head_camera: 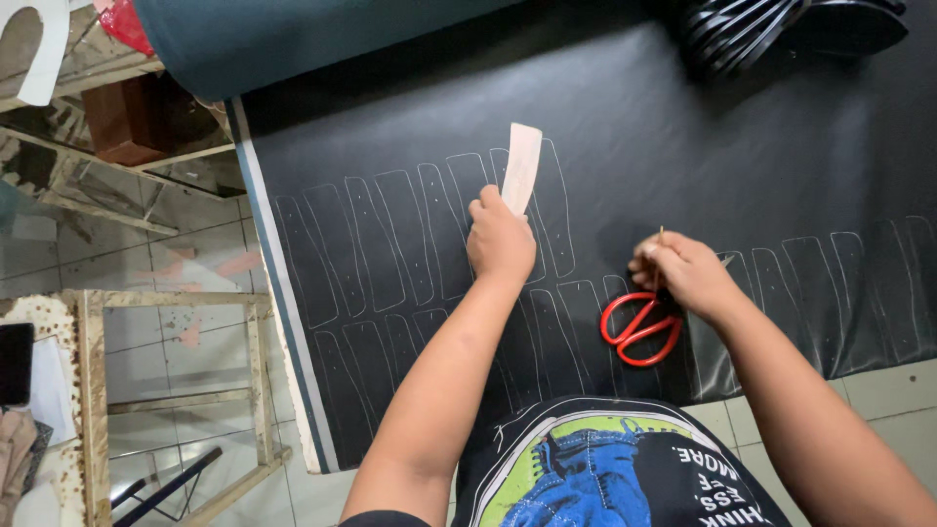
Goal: The person uses a wooden template and a pencil to mark repeated rectangular outlines on a large black sheet. They reposition the template multiple times and draw along its edges. A coworker is seen handling a separate piece of light-colored material nearby.
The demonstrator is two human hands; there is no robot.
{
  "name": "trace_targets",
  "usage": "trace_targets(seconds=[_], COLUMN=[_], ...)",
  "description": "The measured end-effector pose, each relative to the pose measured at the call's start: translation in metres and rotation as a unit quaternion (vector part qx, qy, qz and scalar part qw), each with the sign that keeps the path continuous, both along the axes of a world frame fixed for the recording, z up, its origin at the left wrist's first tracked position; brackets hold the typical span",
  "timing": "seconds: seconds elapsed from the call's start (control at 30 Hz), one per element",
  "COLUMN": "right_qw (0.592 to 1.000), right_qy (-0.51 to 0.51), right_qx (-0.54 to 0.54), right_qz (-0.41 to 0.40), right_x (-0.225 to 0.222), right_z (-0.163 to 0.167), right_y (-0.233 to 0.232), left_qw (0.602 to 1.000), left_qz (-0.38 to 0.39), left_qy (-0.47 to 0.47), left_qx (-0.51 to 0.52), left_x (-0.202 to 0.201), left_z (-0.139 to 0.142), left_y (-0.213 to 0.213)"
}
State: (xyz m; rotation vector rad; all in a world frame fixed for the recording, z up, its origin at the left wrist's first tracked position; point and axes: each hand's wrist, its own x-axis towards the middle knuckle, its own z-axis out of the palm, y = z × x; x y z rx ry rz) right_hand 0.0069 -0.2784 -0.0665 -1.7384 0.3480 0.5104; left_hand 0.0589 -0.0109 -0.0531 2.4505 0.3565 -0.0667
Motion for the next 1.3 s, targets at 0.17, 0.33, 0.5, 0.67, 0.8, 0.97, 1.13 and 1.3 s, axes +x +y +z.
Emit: trace_targets(seconds=[0.17,0.33,0.5,0.67,0.8,0.97,1.13,1.3], right_qw=[0.992,0.993,0.984,0.974,0.991,0.994,0.975,0.969], right_qy=[-0.006,0.012,0.037,0.104,0.097,-0.051,-0.115,-0.161], right_qx=[0.065,0.049,0.115,0.182,0.089,-0.091,-0.188,-0.185], right_qz=[-0.107,-0.108,-0.129,-0.085,-0.018,-0.017,-0.002,0.006], right_x=[0.019,0.025,0.028,0.035,0.037,0.040,0.029,0.021], right_z=[0.016,0.021,0.019,0.023,0.023,0.022,0.023,0.023], right_y=[0.010,0.016,0.021,0.018,0.022,0.037,0.051,0.045], left_qw=[1.000,0.999,0.998,0.956,0.949,0.957,0.957,0.957], left_qz=[-0.015,0.014,-0.033,-0.199,-0.219,-0.245,-0.259,-0.256], left_qy=[-0.002,0.030,-0.060,-0.177,-0.170,-0.151,-0.126,-0.135], left_qx=[0.003,0.005,-0.015,-0.127,-0.153,-0.016,-0.024,-0.032], left_x=[0.005,0.011,0.013,0.004,-0.002,-0.007,-0.014,-0.015], left_z=[0.002,0.011,0.017,0.018,0.012,-0.003,-0.011,-0.012], left_y=[-0.002,-0.004,-0.004,-0.013,-0.023,-0.022,-0.016,-0.019])
